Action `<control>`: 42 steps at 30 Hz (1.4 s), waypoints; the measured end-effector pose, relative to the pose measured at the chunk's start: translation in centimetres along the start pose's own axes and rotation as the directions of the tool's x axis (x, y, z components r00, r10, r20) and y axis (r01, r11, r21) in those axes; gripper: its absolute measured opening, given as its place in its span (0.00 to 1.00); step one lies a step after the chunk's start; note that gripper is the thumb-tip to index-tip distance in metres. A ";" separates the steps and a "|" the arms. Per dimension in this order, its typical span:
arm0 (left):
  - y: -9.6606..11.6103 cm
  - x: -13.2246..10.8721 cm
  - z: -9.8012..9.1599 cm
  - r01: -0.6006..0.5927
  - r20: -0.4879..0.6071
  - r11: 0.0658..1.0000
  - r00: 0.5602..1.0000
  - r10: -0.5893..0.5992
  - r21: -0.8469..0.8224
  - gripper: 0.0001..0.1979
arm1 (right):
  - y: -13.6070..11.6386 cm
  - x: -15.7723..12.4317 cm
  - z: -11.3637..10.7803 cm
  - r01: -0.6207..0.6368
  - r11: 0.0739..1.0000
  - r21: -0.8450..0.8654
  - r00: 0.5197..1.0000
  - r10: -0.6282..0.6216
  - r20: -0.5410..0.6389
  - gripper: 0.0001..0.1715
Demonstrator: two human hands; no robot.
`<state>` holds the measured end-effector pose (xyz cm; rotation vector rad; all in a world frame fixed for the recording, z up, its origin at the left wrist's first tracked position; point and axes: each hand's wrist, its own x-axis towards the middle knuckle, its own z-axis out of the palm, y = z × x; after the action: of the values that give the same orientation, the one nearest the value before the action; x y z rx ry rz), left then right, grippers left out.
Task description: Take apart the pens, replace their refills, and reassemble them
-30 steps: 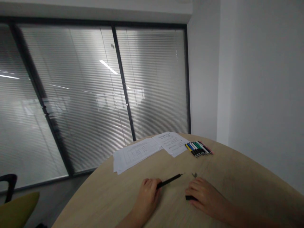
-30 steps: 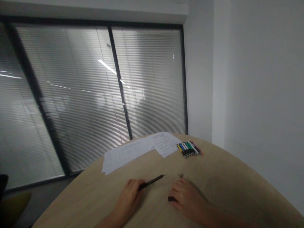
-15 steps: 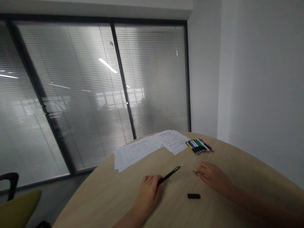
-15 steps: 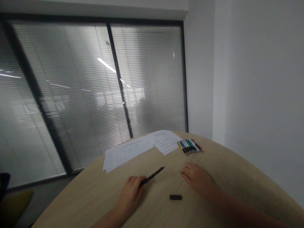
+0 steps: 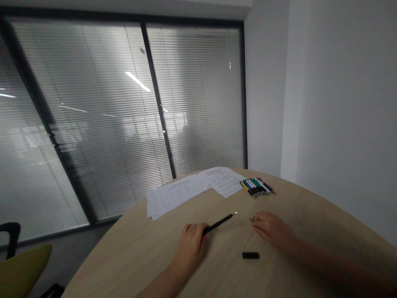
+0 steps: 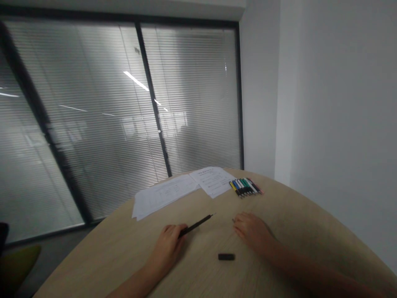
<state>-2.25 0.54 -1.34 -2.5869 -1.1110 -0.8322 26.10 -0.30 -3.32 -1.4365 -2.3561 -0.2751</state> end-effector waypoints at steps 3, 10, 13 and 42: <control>0.0 0.0 0.0 0.016 0.010 1.000 1.000 -0.016 0.009 0.07 | 0.1 0.0 0.2 -0.008 1.000 0.009 1.000 0.008 -0.005 0.09; 0.0 0.0 -0.1 0.012 0.023 1.000 1.000 -0.012 0.015 0.09 | -0.4 0.3 0.1 -0.050 0.998 0.035 0.998 0.051 -0.039 0.10; 0.0 0.1 -0.1 0.005 0.012 1.000 1.000 -0.005 0.015 0.09 | -0.6 0.3 0.1 -0.044 0.999 0.026 0.997 0.046 -0.056 0.11; 0.3 0.3 -0.2 -0.057 0.078 0.997 0.996 0.053 0.055 0.09 | -1.6 -0.2 -0.8 0.158 0.987 0.028 0.907 -0.133 -0.400 0.08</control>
<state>-1.97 0.41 -0.97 -2.6090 -1.0623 -0.6848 24.91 -1.48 -2.60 -1.0576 -2.1152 -0.4828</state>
